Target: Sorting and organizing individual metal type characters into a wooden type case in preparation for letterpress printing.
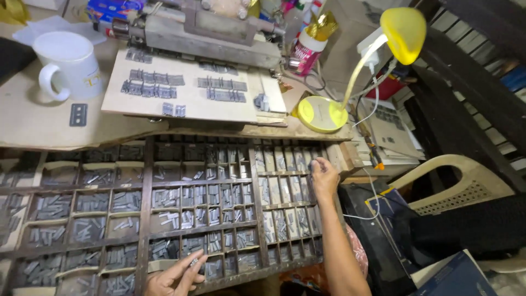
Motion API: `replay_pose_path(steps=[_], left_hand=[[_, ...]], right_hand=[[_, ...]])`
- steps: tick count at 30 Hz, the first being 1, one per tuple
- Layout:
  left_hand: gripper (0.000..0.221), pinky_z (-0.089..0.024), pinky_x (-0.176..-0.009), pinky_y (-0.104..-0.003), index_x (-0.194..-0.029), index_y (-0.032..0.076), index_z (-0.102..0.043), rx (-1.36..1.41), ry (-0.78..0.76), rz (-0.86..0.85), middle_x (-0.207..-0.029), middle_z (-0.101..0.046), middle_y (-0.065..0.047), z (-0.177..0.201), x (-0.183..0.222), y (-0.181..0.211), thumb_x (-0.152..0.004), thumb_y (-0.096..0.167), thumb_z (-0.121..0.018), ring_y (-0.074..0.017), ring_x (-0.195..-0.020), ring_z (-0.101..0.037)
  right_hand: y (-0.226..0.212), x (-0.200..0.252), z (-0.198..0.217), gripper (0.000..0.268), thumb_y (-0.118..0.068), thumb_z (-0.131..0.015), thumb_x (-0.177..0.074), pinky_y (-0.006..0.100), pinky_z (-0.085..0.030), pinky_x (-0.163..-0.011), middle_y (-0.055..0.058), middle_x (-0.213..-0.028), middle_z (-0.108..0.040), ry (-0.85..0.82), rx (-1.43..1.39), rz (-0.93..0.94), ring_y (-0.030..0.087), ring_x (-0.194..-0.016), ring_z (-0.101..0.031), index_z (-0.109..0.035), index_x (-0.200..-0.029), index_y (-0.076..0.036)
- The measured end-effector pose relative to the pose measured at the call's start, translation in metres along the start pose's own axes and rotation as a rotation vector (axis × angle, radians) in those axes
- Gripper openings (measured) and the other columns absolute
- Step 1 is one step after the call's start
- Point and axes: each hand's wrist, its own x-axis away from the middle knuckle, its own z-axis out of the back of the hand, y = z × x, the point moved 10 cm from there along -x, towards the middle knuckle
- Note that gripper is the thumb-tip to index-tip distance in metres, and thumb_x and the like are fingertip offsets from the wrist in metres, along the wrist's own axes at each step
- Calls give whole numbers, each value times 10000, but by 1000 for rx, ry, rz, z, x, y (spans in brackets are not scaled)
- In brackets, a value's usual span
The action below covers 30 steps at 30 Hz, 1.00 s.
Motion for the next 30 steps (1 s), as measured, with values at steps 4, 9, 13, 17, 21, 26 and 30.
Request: replay_pose_path(steps=[4, 9, 13, 17, 21, 26, 30], left_hand=[[368, -710, -919, -289, -1281, 256, -831, 88, 22, 109, -845, -900, -117, 6, 10, 4, -927, 271, -732, -169, -845, -821], [342, -707, -712, -286, -1211, 122, -858, 163, 4, -52, -920, -926, -124, 6, -9, -2, -919, 210, -703, -184, -760, -830], [382, -698, -633, -314, -1266, 42, -794, 275, -9, -133, -1109, -899, -95, 5, -18, -5, -923, 154, -668, -205, -767, -832], [395, -719, -637, -303, -1269, 75, -787, 230, -36, -143, -1231, -861, -45, 3, -17, -6, -913, 194, -666, -204, -787, -854], [412, -737, -671, -288, -1306, 107, -765, 165, -66, -129, -1217, -872, -16, 1, -15, 0, -940, 230, -621, -169, -813, -855], [378, -707, -698, -262, -1257, 117, -823, 173, -89, -108, -1099, -893, -21, -4, -7, 6, -938, 224, -652, -141, -799, -817], [344, -709, -641, -222, -1185, 122, -838, 195, -115, -334, -1038, -896, 16, -16, -9, 10, -914, 251, -670, -112, -766, -866]], right_hand=[[-87, 75, 31, 421, -243, -671, -917, 318, -541, -847, 104, -1012, -764, -32, -94, 76, 169, -902, -705, -700, -1296, -62], [-180, 174, 45, 410, -136, -681, -999, 161, -636, -551, 101, -1032, -778, -231, -130, 554, 133, -719, -750, -530, -1362, -20], [-174, 190, 49, 491, -162, -710, -974, 153, -575, -467, 95, -1059, -789, -214, -118, 566, 80, -606, -701, -513, -1394, 2], [-177, 192, 51, 482, -201, -705, -978, 162, -603, -500, 87, -1041, -790, -204, -143, 569, 83, -639, -727, -532, -1374, 11], [-173, 189, 39, 463, -143, -705, -963, 150, -617, -544, 111, -1054, -773, -296, -188, 496, 104, -707, -728, -538, -1374, -11], [-151, 174, 3, 508, -269, -711, -914, 249, -665, -643, 89, -1092, -754, -453, -162, 61, 158, -813, -722, -591, -1377, -98], [-169, 178, 12, 498, -308, -600, -964, 342, -554, -979, 101, -1265, -724, -409, -182, -55, 217, -1157, -680, -601, -1403, -75]])
